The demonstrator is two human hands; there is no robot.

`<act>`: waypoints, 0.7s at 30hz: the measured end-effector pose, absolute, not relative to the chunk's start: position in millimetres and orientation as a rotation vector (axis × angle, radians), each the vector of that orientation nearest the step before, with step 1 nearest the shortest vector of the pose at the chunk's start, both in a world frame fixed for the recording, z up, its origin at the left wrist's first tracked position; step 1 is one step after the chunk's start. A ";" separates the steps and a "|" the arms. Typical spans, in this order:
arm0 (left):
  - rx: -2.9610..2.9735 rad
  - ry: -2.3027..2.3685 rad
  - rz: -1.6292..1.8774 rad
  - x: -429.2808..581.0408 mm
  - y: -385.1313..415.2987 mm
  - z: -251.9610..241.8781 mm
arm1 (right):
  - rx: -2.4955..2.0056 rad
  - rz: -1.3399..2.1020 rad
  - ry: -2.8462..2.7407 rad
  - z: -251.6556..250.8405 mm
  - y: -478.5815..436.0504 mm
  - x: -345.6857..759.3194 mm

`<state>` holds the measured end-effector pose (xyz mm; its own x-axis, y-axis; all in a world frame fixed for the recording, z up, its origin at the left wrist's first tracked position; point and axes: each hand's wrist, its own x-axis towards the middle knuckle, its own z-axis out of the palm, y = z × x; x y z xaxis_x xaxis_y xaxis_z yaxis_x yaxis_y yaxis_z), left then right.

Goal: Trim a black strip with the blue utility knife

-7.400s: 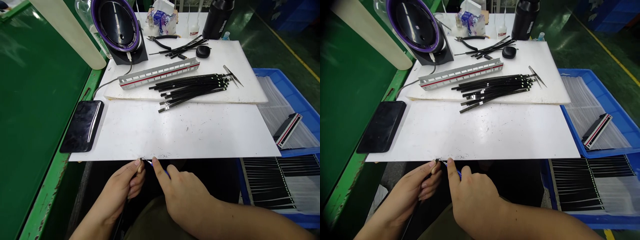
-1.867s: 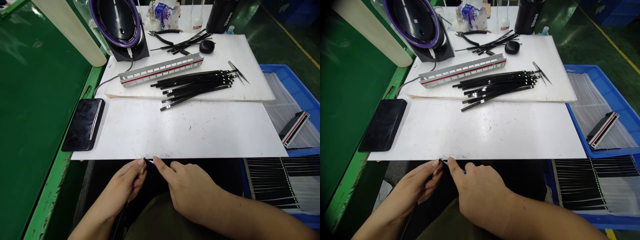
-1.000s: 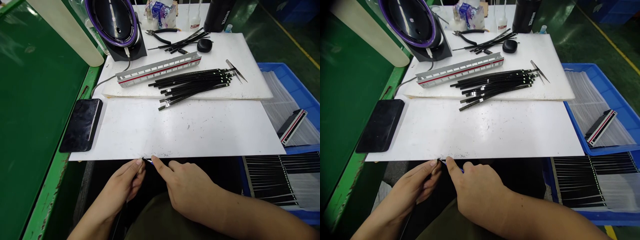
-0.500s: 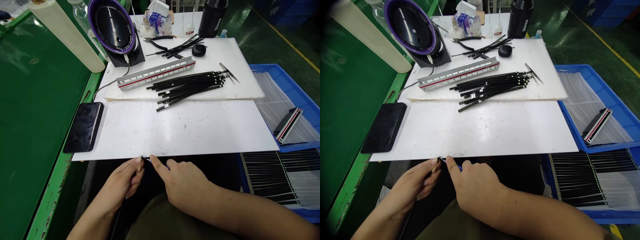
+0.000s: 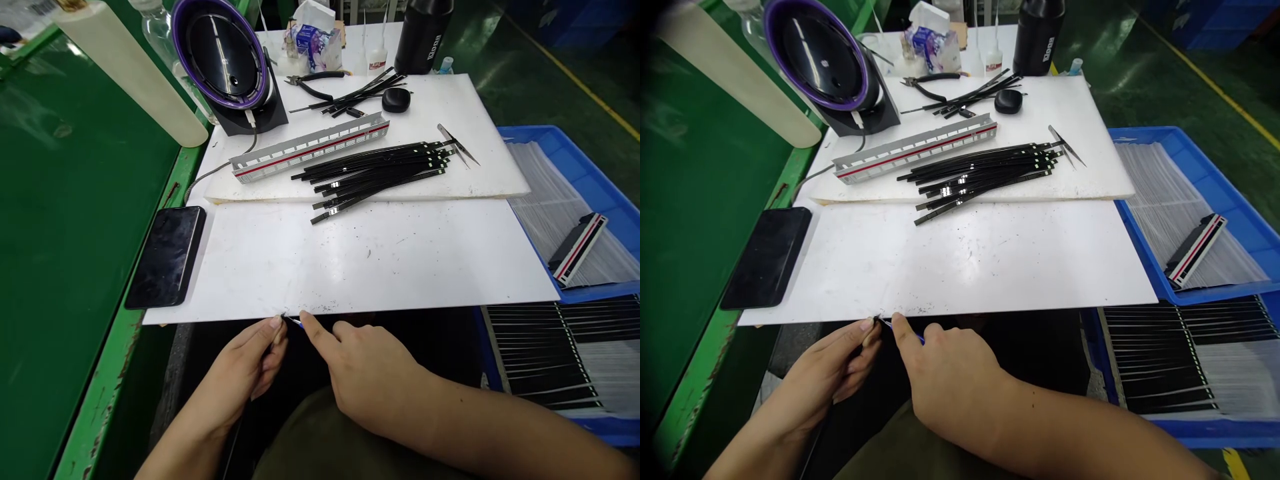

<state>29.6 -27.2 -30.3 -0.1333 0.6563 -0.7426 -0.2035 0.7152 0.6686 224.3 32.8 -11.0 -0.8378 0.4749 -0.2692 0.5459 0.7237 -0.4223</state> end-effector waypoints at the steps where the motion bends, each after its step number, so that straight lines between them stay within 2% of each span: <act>1: 0.387 1.534 0.773 29.4 -27.2 -30.3 | 0.824 -0.730 2.779 -11.7 31.9 223.4; 7: 0.385 1.476 0.785 25.3 -27.0 -29.3 | 0.847 -0.653 2.763 -11.3 30.4 222.0; 15: 0.418 1.486 0.768 21.5 -28.5 -32.6 | 0.867 -0.940 2.749 -6.2 38.9 226.8; 21: 0.433 1.485 0.752 21.5 -28.7 -31.9 | 0.824 -0.825 2.751 -8.1 38.5 224.9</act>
